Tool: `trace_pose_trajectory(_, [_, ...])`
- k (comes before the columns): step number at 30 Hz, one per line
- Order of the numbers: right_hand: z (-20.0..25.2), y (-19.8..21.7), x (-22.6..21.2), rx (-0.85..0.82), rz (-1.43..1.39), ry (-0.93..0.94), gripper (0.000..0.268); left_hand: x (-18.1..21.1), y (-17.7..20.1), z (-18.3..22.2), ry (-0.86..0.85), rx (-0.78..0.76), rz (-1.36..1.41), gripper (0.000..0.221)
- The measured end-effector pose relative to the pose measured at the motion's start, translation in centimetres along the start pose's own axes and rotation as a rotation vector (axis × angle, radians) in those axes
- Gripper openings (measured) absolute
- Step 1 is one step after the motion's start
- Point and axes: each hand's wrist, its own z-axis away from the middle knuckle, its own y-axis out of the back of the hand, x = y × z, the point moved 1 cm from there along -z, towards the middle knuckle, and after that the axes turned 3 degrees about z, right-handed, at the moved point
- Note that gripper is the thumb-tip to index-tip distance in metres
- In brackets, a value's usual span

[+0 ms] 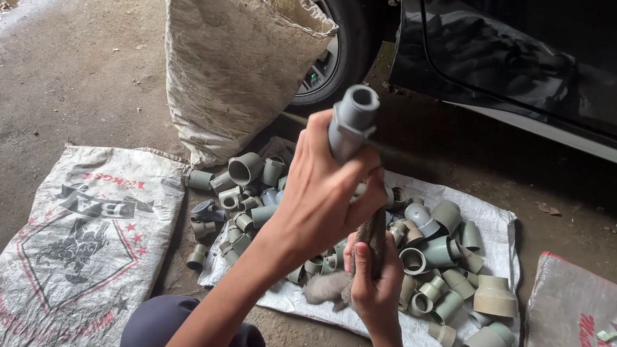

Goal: The person sits on the ground and uses a cloth to wipe and clean small gray plastic pipe fittings. They pick up each fitting, rub it with the cloth, and place it aside on a sack.

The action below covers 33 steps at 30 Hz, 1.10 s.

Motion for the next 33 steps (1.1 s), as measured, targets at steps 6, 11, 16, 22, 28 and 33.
trace_pose_trajectory(6, [0.7,0.8,2.2,0.09,0.074,-0.17,0.033,-2.6,-0.6,0.9,0.324,-0.084,0.362,0.019])
trace_pose_trajectory(11, [1.0,1.1,3.1,-0.001,0.229,-0.34,0.035,-6.8,-4.4,6.8,0.668,0.21,0.866,0.035])
trace_pose_trajectory(16, [0.9,0.7,2.9,-0.125,0.42,-0.269,0.031,-8.1,-7.3,11.3,0.801,0.345,1.255,0.055])
trace_pose_trajectory(22, [0.6,3.1,6.1,-0.135,0.607,-0.463,0.034,-13.9,-11.3,16.9,1.459,0.478,1.081,0.036])
trace_pose_trajectory(28, [1.0,5.0,6.0,0.077,0.389,-0.44,0.026,-16.7,-2.4,10.2,0.889,0.452,0.743,0.03])
trace_pose_trajectory(33, [0.9,5.3,6.1,0.039,0.412,-0.424,0.029,-23.6,-1.0,8.6,0.706,0.044,-0.017,0.038])
